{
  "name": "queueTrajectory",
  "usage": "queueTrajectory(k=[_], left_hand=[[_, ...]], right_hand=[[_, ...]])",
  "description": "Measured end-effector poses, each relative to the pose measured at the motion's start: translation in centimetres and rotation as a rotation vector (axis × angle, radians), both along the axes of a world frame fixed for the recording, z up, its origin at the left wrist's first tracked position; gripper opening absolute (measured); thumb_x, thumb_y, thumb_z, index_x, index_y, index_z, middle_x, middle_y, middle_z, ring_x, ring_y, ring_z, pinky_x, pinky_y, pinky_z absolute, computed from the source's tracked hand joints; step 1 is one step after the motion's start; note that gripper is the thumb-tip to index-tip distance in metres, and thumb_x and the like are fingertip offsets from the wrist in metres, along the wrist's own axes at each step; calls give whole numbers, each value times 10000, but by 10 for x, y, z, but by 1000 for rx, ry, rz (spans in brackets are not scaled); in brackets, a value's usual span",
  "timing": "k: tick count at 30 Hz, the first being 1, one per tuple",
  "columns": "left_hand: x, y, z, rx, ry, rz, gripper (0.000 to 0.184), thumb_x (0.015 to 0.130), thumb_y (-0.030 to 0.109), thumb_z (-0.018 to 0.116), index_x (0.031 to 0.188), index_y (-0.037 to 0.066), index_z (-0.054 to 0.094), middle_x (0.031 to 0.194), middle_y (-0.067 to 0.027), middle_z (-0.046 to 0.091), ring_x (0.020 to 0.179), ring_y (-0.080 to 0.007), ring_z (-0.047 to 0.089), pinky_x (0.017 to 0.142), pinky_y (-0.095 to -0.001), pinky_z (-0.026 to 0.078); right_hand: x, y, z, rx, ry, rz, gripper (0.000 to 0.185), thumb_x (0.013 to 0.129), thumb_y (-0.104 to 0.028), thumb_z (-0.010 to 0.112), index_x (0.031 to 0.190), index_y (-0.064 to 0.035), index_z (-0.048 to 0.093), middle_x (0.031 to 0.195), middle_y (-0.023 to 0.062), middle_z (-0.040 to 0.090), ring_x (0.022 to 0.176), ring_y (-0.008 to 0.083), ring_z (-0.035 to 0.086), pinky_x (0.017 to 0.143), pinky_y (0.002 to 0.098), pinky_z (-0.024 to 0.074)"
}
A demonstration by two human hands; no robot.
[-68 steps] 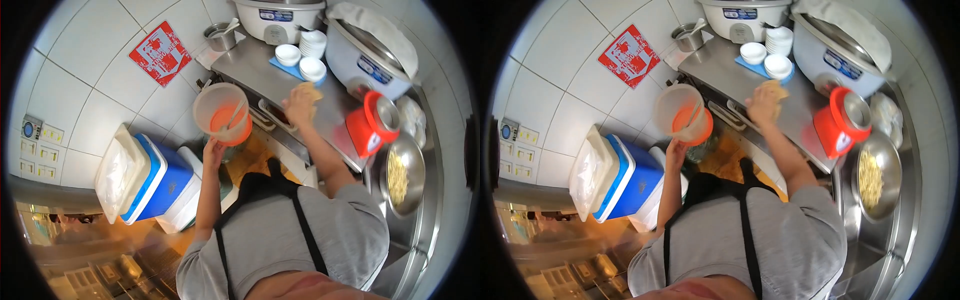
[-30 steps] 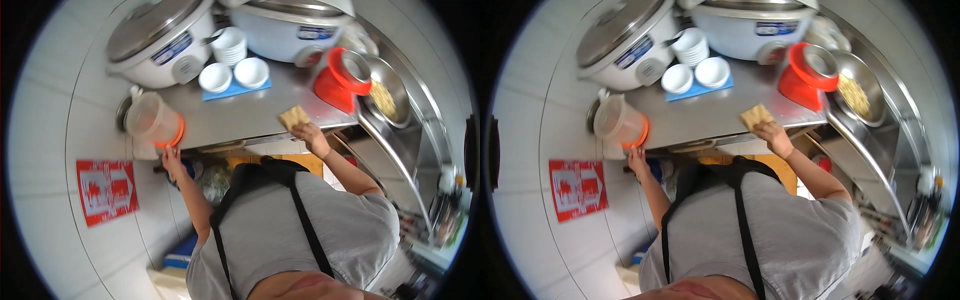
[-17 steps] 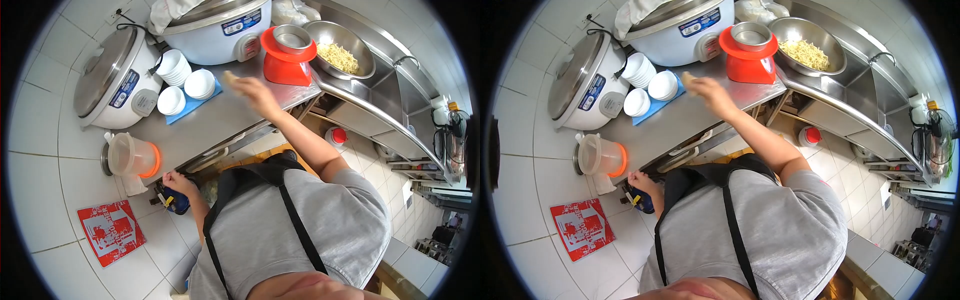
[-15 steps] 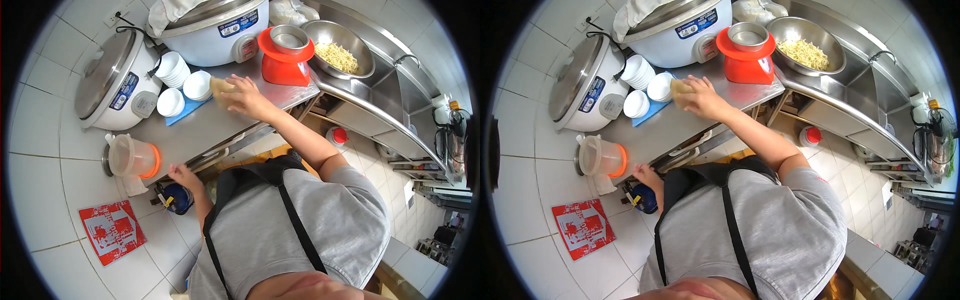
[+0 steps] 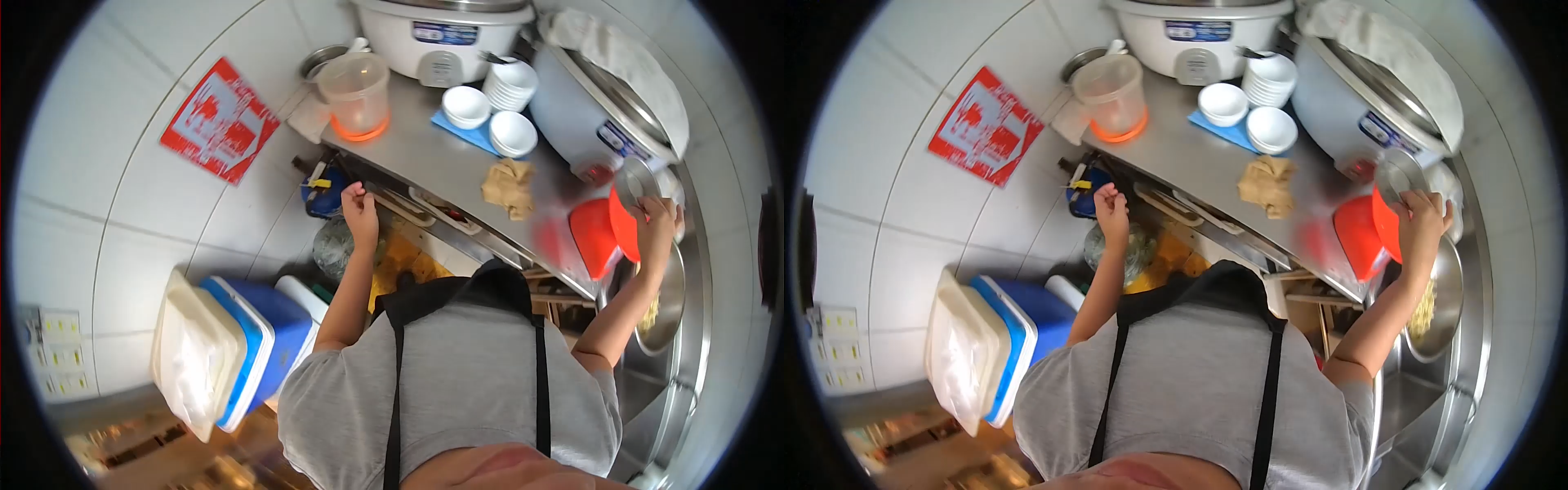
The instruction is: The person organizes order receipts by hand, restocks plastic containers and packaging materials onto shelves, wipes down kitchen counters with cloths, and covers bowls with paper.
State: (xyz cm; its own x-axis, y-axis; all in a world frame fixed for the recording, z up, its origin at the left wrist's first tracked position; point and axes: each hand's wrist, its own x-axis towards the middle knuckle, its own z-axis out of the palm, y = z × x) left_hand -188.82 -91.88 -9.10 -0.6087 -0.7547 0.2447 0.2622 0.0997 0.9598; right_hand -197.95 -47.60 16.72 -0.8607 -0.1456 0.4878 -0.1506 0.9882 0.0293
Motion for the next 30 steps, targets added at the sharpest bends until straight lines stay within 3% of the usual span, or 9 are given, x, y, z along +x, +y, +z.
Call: queueTrajectory(k=[4,6,9,15,17,23,25,26,30], left_hand=[[56,-21,-21,26,-81,85,226,838,32,496,1061,30,465,868,-17,475,663,-65,473,536,-194,398],[80,-34,-34,69,-196,119,217,813,50,540,1025,17,510,868,-32,516,695,-93,488,635,-219,417],[117,-57,-59,-12,-340,182,193,815,87,557,993,14,536,848,-55,556,689,-109,514,633,-231,428],[192,-77,-96,90,-499,274,127,836,117,556,907,14,579,749,-32,581,664,-91,524,612,-233,428],[210,-77,-101,114,-501,285,125,838,116,554,908,16,579,752,-29,581,662,-86,523,606,-228,426],[204,-83,-75,197,-502,232,134,846,118,549,941,23,563,748,-8,561,635,-65,500,576,-210,414],[186,-91,-67,194,-482,135,139,854,120,546,958,28,549,742,6,539,623,-60,485,563,-201,403],[172,-96,-65,176,-519,47,139,854,120,546,958,28,549,742,6,539,623,-60,485,563,-201,403],[113,-100,-46,-73,-487,-159,127,864,111,540,955,23,540,753,4,536,660,-68,487,588,-203,404]], right_hand=[[-9,-117,46,-134,-113,673,118,682,-134,658,766,-52,647,768,42,597,844,231,485,903,391,287],[-35,-197,45,-160,-2,1021,200,660,-167,680,808,-38,640,774,62,576,836,250,477,825,371,319],[-74,-334,37,-195,-9,1249,200,709,-261,668,796,-84,641,813,3,579,894,228,457,841,373,296],[-150,-559,-6,-91,-187,1046,180,711,-245,671,874,-167,684,924,-32,624,1001,216,466,863,415,276],[-170,-593,-18,151,-195,850,212,700,-235,681,906,-187,686,977,-18,631,1035,244,472,874,433,286],[-198,-616,-42,280,-242,838,206,748,-126,602,939,-132,678,1015,67,647,1013,261,556,869,547,340],[-195,-617,-34,421,-335,853,275,725,-292,644,943,-128,680,1033,92,641,964,301,590,859,501,386],[-182,-600,-30,202,-334,810,344,716,-348,673,1000,-155,653,1052,74,620,1090,290,505,886,432,390],[-105,-445,-46,-527,153,1020,217,765,-289,632,883,-108,642,839,114,572,870,308,528,747,409,425]])
